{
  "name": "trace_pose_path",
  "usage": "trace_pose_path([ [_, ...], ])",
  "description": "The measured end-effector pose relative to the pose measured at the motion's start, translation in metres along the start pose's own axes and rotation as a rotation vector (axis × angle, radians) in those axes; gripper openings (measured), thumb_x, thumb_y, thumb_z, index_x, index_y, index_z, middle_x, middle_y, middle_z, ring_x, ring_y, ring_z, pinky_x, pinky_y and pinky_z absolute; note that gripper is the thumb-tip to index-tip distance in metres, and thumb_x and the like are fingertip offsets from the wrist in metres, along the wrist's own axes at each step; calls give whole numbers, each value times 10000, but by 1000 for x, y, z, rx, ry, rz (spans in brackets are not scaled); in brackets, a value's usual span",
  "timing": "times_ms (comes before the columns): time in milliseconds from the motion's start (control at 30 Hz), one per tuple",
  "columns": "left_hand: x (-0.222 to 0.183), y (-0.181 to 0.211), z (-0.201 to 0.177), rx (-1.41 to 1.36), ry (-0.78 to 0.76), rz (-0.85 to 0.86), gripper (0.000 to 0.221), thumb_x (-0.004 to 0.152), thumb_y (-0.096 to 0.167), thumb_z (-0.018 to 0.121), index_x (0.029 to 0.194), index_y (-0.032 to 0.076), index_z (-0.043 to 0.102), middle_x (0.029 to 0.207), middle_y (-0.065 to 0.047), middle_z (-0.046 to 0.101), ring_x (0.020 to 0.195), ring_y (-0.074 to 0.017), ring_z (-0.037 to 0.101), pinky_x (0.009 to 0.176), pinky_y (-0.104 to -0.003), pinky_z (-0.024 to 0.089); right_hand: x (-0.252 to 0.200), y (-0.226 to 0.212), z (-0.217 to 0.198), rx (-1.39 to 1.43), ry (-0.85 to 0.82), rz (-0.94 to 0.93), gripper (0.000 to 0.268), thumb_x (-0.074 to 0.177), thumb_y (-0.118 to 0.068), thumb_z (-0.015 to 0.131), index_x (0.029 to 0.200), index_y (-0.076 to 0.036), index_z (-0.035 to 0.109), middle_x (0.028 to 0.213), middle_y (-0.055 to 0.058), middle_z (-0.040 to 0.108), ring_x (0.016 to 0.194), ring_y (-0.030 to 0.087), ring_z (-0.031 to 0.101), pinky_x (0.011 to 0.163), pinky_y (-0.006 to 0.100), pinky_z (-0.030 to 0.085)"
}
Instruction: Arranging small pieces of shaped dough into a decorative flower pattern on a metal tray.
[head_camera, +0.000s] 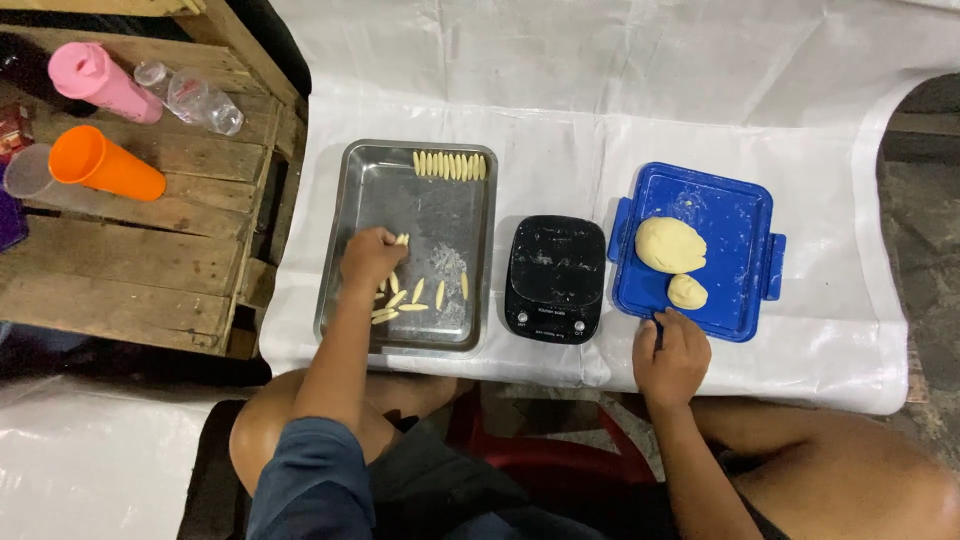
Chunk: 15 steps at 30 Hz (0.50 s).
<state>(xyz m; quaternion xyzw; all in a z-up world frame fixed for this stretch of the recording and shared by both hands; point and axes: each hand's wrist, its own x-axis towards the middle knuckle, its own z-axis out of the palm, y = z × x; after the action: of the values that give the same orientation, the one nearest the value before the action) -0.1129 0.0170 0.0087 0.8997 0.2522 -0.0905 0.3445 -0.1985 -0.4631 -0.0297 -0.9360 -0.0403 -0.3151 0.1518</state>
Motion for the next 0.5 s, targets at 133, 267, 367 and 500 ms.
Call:
trace_pose_path([
  [133,48,0,7,-194,113,-10,234,829,256,779,987,84,758,809,-136,717,752,-294,719,625,-402,552,7,-7,-8,19,-14,1,71,998,-136,708,994,-68,727,1035,121,749,980,314,725,859,424,554],
  [267,106,-6,28,-369,350,55,170,869,222,769,951,73,754,744,-67,648,686,-203,650,603,-363,521,5,-4,-7,24,-8,-41,89,1016,-148,694,989,-70,725,1042,123,747,987,326,726,861,434,558],
  [367,139,-5,49,-441,414,114,154,875,187,774,943,51,752,736,-62,635,701,-202,641,626,-374,520,9,-8,-9,27,3,-60,97,1020,-147,685,989,-65,725,1053,125,745,999,332,725,866,438,563],
  [500,160,-2,70,-440,423,191,149,858,160,794,953,48,771,784,-94,664,762,-248,668,684,-401,539,15,-15,-14,19,-10,-37,97,1019,-151,678,1014,-68,727,1084,119,734,1024,330,716,883,447,561],
])
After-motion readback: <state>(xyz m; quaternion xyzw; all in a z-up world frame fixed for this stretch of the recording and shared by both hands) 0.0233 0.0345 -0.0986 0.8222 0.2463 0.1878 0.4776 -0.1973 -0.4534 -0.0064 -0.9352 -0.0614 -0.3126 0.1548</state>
